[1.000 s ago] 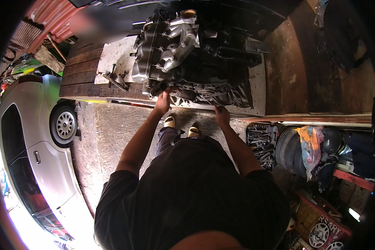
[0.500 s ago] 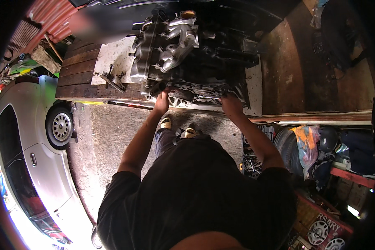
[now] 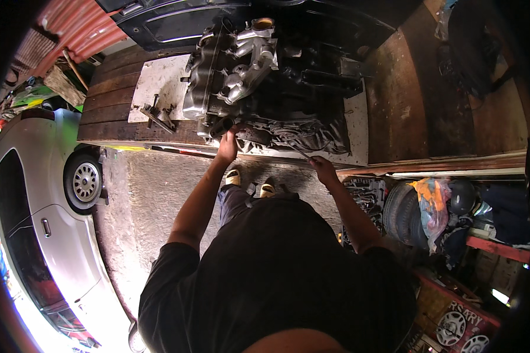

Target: The person uses a wrench to loosen and remove bolts from a car engine block resting on a wooden workbench. They repeatedly turn the wrench, remove bolts, and place them on the bench while working on the engine.

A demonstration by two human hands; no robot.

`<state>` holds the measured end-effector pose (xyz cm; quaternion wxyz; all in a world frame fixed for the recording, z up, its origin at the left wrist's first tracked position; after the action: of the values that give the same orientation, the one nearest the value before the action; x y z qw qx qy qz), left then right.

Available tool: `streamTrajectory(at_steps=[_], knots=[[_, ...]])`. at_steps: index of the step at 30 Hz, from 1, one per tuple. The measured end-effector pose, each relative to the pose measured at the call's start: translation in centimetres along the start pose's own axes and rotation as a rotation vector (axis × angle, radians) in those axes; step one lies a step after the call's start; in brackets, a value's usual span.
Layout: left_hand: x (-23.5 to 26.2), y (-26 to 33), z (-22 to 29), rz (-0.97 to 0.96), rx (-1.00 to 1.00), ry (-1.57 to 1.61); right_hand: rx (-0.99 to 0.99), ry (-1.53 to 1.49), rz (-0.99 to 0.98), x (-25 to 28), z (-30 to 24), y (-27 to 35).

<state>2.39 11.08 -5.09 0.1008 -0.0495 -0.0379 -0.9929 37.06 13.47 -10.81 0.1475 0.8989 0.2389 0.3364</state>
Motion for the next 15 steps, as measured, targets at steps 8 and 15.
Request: streamTrajectory(at_steps=[8,15], knots=[[0.1,-0.3,-1.1,-0.045,0.025,-0.026,0.049,-0.546,-0.089,-4.7,2.5,-0.8],[-0.2,0.5,-0.3,-0.099,0.119,0.031,-0.053,-0.634,-0.013,-8.1,3.4,-2.2]])
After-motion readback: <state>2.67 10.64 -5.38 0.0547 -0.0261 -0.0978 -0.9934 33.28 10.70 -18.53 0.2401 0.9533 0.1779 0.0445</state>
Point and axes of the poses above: each hand's wrist, its own y-axis away from the middle knuckle, its own x-axis out of the back of the hand, z = x × y, the point moved 8 cm from there along -y, towards the middle knuckle, and after that the axes turned 3 degrees about x, right-handed, at the moved point
